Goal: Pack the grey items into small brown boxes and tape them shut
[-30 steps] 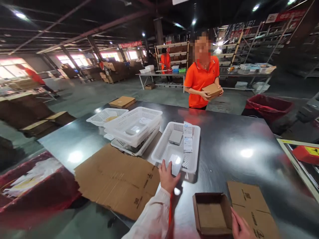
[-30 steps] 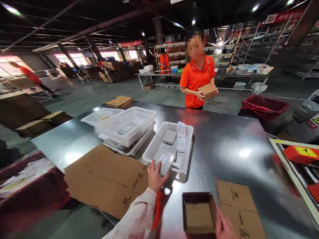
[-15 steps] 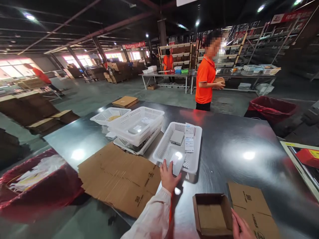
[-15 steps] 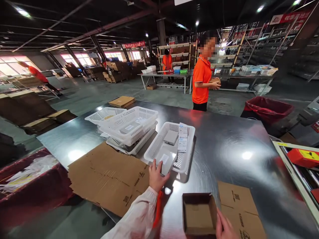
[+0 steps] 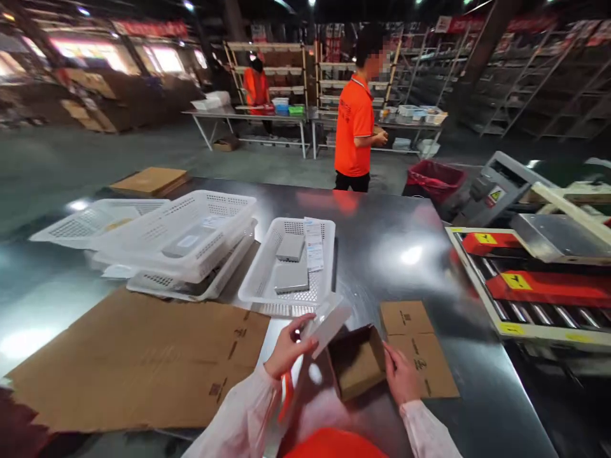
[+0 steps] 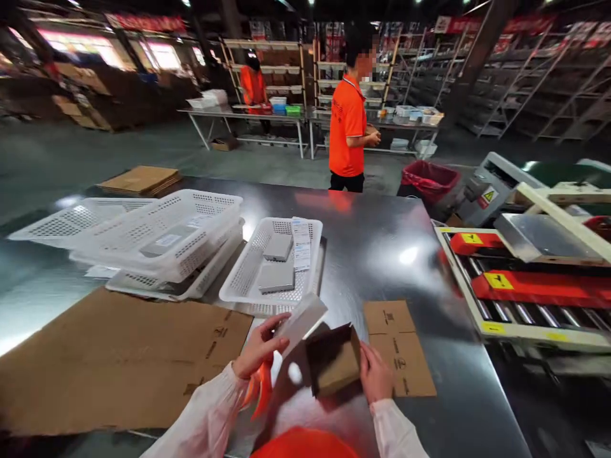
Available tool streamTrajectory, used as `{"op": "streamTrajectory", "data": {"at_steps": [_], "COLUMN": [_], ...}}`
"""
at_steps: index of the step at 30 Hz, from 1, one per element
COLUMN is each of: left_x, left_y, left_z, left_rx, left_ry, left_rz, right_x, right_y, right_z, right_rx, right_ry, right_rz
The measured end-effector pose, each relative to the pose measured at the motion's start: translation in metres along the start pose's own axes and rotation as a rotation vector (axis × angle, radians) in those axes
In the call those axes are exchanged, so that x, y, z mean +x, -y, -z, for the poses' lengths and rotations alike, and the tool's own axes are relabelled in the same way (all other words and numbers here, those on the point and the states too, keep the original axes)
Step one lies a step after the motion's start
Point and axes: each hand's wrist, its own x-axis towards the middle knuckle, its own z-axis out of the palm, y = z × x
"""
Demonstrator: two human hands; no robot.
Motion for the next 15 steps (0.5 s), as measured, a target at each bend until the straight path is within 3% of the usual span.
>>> {"op": "streamTrajectory", "data": {"at_steps": [1, 3, 7, 10, 15], "left_x": [-0.009, -0.027, -0.048, -0.052, -0.058], "left_y": [-0.001, 0.001, 0.011, 0.013, 0.006], "left_z": [-0.011, -0.037, -0.08, -0.088, -0.078], "left_rx": [-0.045, 0.006, 0.373, 0.548, 0.656], "left_ry": [0.109, 0.195, 0.073, -0.014, -0.05], "left_rz": [-0.029, -0.178, -0.562, -0.68, -0.715], "right_x": [-0.001, -0.003, -0.004, -0.004, -0.004], "right_y": [-0.002, -0.006, -0.009, -0.007, -0.007], "right_z": [-0.001, -0.002, 0.001, 0.002, -0.006], "right_rx": [0.037, 0.122, 0.281, 0.373, 0.45], "right_ry": [0.015, 0.074, 0.163, 0.145, 0.116], "right_rz": [-0.021, -0.046, -0.107, -0.149, -0.24]}}
